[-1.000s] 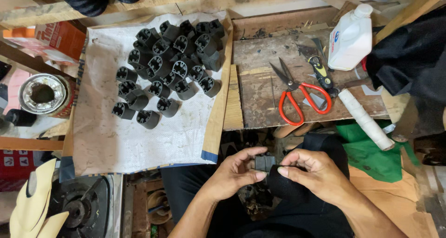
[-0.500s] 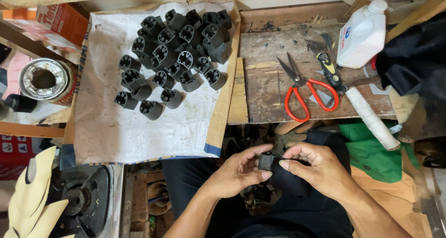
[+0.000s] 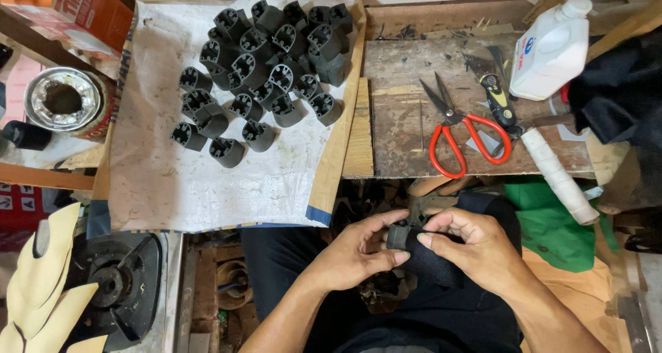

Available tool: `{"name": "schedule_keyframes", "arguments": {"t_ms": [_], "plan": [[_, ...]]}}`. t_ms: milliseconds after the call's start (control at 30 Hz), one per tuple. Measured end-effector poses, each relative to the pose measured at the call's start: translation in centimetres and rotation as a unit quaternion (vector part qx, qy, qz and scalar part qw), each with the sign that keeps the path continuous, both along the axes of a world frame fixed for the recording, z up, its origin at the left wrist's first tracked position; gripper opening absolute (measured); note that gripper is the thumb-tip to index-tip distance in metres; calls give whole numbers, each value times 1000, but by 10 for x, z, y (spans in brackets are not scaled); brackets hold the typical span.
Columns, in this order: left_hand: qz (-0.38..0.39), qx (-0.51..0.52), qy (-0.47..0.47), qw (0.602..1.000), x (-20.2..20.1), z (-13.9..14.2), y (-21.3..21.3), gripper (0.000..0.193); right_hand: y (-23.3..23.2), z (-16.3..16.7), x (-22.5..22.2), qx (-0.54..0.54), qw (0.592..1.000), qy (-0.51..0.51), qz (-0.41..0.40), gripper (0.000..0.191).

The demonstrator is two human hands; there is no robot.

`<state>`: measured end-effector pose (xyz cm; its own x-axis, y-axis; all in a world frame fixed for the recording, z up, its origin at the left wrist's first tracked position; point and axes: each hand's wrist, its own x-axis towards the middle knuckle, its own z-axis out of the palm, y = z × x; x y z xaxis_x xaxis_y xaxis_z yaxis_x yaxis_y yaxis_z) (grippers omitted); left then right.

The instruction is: The person wraps small black shoe parts with black fabric, trims the excess with scissors, and places the wrapped parts on a white cloth on the workbench. The person repeats this process for several parts.

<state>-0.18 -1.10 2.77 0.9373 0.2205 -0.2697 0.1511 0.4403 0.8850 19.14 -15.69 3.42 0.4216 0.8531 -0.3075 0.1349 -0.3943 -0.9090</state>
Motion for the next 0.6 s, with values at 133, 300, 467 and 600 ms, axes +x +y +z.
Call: {"name": "schedule_keyframes", "arguments": {"t_ms": [133,300,467,600], "plan": [[5,18,0,1000,-1,3,-1,76,-1,1,0,-8,1000,-19,9,13],[34,45,11,998,2,6,-6,70,-2,2,-1,11,999,-28,21,13],[66,113,29,991,6,12,-12,58,-3,3,-2,11,999,-47,26,13],[94,147,28,984,9,17,-18,49,-5,1,-3,27,999,-33,29,12]]}}
